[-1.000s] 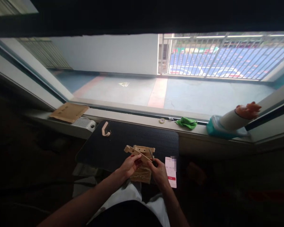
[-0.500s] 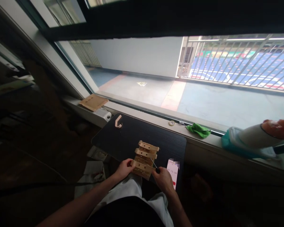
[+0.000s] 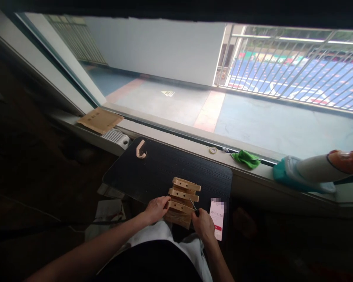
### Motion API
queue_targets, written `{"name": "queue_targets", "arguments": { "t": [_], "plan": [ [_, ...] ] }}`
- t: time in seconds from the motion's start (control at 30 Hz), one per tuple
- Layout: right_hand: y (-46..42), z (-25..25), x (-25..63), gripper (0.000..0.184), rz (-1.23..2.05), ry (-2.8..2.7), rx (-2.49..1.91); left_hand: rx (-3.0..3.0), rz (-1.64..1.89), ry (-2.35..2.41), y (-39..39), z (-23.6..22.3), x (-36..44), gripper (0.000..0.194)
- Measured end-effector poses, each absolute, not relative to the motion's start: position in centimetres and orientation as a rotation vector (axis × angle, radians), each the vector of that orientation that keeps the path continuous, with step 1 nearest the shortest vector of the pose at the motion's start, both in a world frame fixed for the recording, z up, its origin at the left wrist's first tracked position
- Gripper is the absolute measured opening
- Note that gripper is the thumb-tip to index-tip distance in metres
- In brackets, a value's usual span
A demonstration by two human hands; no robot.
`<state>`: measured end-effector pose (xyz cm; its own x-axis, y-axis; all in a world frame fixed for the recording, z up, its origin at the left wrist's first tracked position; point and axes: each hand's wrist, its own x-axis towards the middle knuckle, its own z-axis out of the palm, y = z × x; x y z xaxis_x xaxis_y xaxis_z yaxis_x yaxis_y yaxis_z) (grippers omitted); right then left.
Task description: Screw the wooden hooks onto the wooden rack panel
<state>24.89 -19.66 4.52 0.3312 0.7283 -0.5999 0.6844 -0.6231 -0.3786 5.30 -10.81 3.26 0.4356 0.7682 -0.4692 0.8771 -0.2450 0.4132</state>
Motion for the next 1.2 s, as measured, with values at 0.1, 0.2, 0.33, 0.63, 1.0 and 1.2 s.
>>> {"name": "queue_targets", "arguments": {
  "t": [0.1,0.2,0.33,0.63,1.0,1.2],
  "plan": [
    [-20.1,4.1,24.8,0.03,1.182,-1.33,-2.544,2.104,-0.309,1.297,-10.7,3.4,4.9,0.014],
    [-20.5,3.9,24.6,0.029,1.211,-1.317,-2.574,2.13,-0.313,1.224,-10.8,3.3,4.6,0.014],
    [-20.3,4.1,24.5,0.03,1.232,-1.304,-2.577,2.13,-0.314,1.184,-10.6,3.1,4.4,0.014],
    [-18.7,5.0,25.3,0.03,1.182,-1.325,-2.578,2.185,-0.217,1.178,-9.6,2.4,5.0,0.015],
    [-18.7,3.3,25.1,0.03,1.222,-1.359,-2.66,2.219,-0.364,1.134,-9.3,2.7,5.7,0.014],
    [-20.4,3.7,24.1,0.029,1.263,-1.381,-2.61,2.232,-0.355,1.12,-10.9,2.3,4.0,0.015]
  ]
}}
